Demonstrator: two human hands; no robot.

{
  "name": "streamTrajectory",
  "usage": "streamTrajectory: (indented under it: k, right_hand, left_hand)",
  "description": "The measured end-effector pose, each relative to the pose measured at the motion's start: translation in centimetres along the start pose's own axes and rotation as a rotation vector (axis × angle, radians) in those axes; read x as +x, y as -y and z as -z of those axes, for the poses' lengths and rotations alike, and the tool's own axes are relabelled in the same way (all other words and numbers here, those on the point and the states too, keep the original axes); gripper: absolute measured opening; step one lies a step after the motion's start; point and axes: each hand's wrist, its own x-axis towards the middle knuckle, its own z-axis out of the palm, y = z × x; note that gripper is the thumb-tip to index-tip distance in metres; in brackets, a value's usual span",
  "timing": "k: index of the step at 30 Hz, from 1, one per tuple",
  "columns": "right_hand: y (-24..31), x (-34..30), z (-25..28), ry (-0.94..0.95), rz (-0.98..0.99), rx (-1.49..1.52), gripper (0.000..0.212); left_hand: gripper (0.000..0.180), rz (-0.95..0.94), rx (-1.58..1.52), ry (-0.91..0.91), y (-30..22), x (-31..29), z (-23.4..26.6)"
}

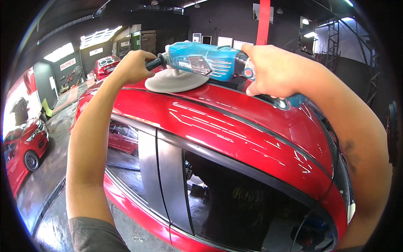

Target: The person uses a teal electric polisher with a white pad to polish the roof of a red car. The person moves the polisher in circular and linear motions across the roof surface, occasionally touching the roof with the left hand to guide or stabilize the tool.

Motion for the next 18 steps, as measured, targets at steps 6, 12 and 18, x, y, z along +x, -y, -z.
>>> streamTrajectory:
  k: [6, 12, 18]
  right_hand:
    - [-5.5, -4.3, -1.9, -0.211, 0.006, -0.101, 0.081]
    - [-10.3, -17.1, -3.2, -0.238, -0.260, -0.014, 0.085]
    - [-19.3, -29.0, -7.8, -0.381, -0.426, -0.116, 0.098]
  left_hand:
    - [0.050, -0.093, -0.063, -0.031, -5.9, 0.0, -1.6]
    - [0.052, -0.167, -0.052, 0.086, -19.2, -1.4, -0.6]
    - [0.033, -0.403, -0.034, 0.149, -31.0, -1.7, -1.8]
